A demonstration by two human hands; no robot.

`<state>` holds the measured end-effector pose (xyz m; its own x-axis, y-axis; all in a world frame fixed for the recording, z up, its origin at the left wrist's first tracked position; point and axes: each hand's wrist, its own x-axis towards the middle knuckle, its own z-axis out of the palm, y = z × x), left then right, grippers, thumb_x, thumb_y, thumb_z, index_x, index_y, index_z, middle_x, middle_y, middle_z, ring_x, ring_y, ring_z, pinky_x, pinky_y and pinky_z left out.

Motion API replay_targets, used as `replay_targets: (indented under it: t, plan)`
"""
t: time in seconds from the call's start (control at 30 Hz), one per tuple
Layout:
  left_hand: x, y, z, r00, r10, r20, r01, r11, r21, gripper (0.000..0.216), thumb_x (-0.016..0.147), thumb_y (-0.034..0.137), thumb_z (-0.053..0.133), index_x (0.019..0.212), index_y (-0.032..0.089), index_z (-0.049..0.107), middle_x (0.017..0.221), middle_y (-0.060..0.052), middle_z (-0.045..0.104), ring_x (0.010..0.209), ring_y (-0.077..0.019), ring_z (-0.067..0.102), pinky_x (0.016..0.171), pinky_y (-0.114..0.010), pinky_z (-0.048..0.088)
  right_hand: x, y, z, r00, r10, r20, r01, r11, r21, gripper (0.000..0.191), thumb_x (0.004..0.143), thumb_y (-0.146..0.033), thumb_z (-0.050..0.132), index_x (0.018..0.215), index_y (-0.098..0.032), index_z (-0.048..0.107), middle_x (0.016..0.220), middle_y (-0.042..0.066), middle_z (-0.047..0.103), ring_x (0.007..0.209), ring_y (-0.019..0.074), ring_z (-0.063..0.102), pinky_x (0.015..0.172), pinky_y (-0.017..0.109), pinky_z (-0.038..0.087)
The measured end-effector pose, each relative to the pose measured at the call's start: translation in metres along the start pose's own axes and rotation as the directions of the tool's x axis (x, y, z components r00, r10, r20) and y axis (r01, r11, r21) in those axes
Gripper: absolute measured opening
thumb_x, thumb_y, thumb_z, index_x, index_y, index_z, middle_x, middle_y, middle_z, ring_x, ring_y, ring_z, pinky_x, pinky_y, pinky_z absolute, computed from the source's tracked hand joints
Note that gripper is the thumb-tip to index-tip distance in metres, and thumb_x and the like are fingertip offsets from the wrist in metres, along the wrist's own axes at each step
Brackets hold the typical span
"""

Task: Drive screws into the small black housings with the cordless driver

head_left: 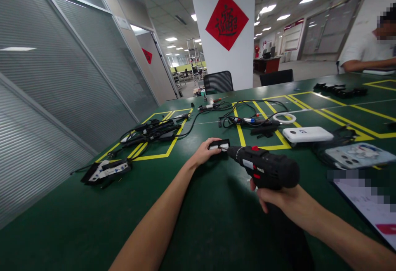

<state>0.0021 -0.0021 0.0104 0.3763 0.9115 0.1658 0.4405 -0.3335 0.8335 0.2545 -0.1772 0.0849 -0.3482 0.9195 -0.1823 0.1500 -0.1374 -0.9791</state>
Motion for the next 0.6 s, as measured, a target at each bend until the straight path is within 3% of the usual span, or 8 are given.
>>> replay_targets:
  t: [0.1,0.4,0.6]
  plan:
    - [-0.0003,0.0011,0.0003,1.000,-0.005,0.004,0.005,1.000,-0.028,0.051,0.070,0.029,0.063,0.119,0.020,0.053,0.113,-0.005,0.060,0.095,-0.0198,0.058,0.086,-0.033,0.045,-0.0003,0.0018,0.0000,1.000,-0.007,0.007,0.007,1.000,-0.014,0.008,0.077,-0.018,0.051,0.081,-0.018,0.057,0.060,-0.005,0.054,0.059,0.0121,0.052,0.061,0.027,0.041]
    - [0.0004,-0.0007,0.0002,1.000,-0.009,0.022,0.010,0.999,-0.042,0.051,0.071,0.030,0.062,0.120,0.020,0.052,0.115,-0.006,0.059,0.099,-0.0215,0.057,0.089,-0.035,0.044,0.0033,0.0057,0.0040,1.000,0.005,-0.003,-0.005,0.998,-0.060,0.005,0.078,-0.021,0.051,0.079,-0.019,0.054,0.059,-0.005,0.052,0.058,0.0125,0.052,0.060,0.027,0.038]
    - [0.0015,-0.0043,0.0002,1.000,-0.021,0.016,0.021,0.998,-0.052,0.051,0.071,0.029,0.063,0.120,0.021,0.052,0.116,-0.006,0.059,0.100,-0.0217,0.057,0.089,-0.034,0.044,0.0024,0.0037,0.0015,1.000,0.005,-0.010,-0.006,0.997,-0.071,0.015,0.077,-0.020,0.051,0.091,-0.020,0.056,0.063,-0.005,0.055,0.058,0.0125,0.053,0.059,0.028,0.038]
